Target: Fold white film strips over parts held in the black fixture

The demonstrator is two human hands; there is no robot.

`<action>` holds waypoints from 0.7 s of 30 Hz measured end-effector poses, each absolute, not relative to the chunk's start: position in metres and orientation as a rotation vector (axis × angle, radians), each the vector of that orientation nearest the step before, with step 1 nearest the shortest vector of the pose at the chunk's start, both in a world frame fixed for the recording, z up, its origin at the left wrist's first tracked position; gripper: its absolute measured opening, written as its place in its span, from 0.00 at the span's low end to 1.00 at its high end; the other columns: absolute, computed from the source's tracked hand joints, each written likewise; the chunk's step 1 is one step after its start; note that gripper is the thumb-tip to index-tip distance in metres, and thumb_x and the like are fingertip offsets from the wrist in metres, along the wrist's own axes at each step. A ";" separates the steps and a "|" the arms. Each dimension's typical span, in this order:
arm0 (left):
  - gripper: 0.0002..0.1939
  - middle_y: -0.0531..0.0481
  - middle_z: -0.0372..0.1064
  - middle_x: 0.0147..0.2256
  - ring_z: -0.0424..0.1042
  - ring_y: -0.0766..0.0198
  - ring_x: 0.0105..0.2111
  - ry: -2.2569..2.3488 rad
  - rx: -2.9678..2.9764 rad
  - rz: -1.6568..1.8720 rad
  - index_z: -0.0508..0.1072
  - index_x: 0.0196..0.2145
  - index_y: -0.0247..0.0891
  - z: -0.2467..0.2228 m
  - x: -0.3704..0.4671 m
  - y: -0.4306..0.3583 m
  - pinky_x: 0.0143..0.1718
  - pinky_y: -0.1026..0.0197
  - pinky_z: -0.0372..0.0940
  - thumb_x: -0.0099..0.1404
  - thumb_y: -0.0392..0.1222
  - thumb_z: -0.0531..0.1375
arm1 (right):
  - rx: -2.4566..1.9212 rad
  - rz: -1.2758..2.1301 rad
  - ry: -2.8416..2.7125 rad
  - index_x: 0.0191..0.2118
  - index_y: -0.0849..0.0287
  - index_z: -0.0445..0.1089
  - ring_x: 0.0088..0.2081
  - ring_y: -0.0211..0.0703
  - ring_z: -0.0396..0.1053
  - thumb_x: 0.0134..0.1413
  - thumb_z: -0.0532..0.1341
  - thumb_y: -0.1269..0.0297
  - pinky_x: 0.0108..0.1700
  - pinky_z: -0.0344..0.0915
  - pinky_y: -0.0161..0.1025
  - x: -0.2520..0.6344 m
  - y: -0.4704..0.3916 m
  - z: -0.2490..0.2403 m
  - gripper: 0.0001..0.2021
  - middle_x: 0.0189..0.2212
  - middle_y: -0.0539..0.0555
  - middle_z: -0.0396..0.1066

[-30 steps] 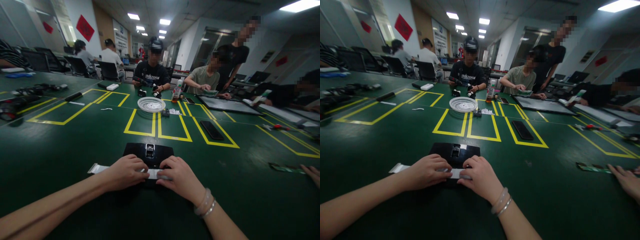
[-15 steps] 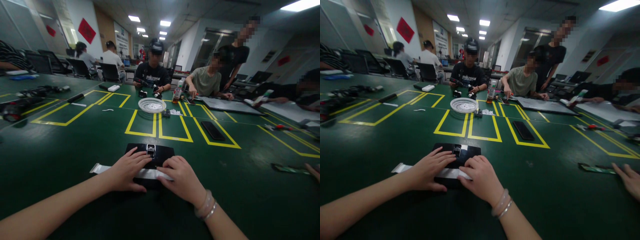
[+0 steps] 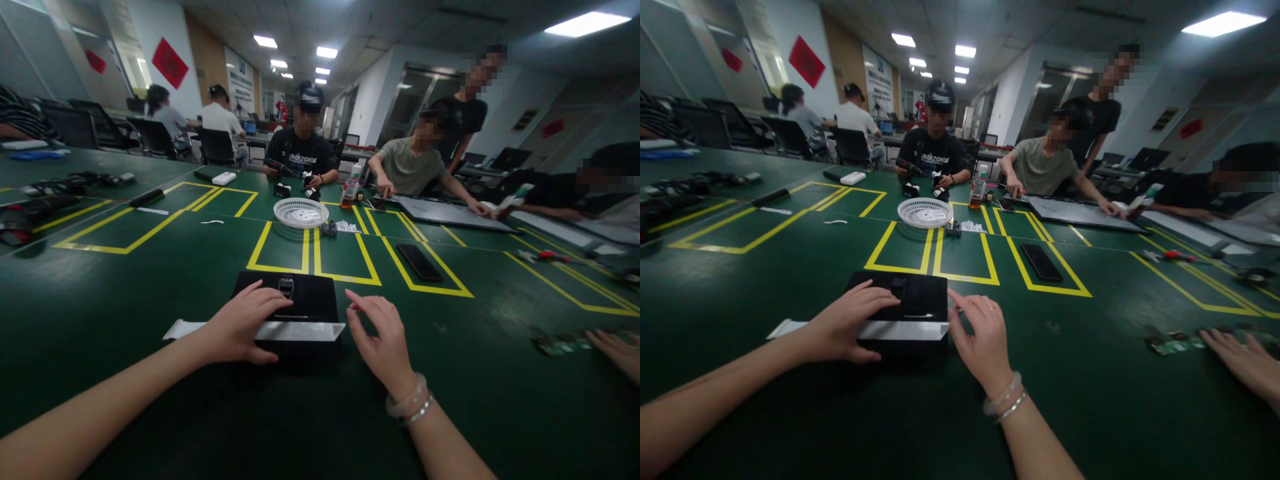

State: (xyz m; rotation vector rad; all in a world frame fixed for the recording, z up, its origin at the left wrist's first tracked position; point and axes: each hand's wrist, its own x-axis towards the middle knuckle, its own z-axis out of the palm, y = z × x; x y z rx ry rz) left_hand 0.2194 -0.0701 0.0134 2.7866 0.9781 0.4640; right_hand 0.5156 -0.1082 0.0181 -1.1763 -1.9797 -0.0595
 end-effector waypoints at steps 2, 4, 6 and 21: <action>0.45 0.40 0.60 0.59 0.59 0.44 0.59 1.106 2.776 0.515 0.61 0.62 0.39 0.024 0.203 -0.059 0.66 0.38 0.42 0.51 0.49 0.74 | -1.179 -0.066 -1.949 0.56 0.53 0.68 0.41 0.49 0.70 0.63 0.56 0.67 0.44 0.63 0.49 0.517 -0.107 0.018 0.16 0.38 0.55 0.73; 0.42 0.39 0.61 0.58 0.60 0.43 0.58 1.289 2.736 0.607 0.62 0.61 0.36 0.033 0.180 -0.046 0.65 0.39 0.43 0.54 0.53 0.71 | -1.174 -0.059 -1.928 0.55 0.54 0.69 0.41 0.49 0.70 0.63 0.56 0.67 0.44 0.64 0.48 0.518 -0.107 0.018 0.16 0.37 0.55 0.74; 0.40 0.37 0.62 0.57 0.61 0.42 0.57 1.507 2.669 0.651 0.62 0.60 0.32 0.039 0.153 -0.032 0.63 0.41 0.47 0.58 0.56 0.68 | -1.165 -0.028 -1.909 0.53 0.55 0.70 0.40 0.48 0.70 0.61 0.57 0.68 0.44 0.64 0.48 0.516 -0.108 0.019 0.15 0.37 0.55 0.74; 0.55 0.30 0.57 0.59 0.62 0.35 0.55 2.661 1.442 0.052 0.54 0.66 0.31 0.029 -0.023 -0.008 0.54 0.41 0.57 0.58 0.79 0.51 | -1.185 0.934 -0.788 0.43 0.55 0.70 0.31 0.38 0.67 0.43 0.70 0.57 0.36 0.66 0.37 0.522 -0.089 0.011 0.20 0.31 0.47 0.71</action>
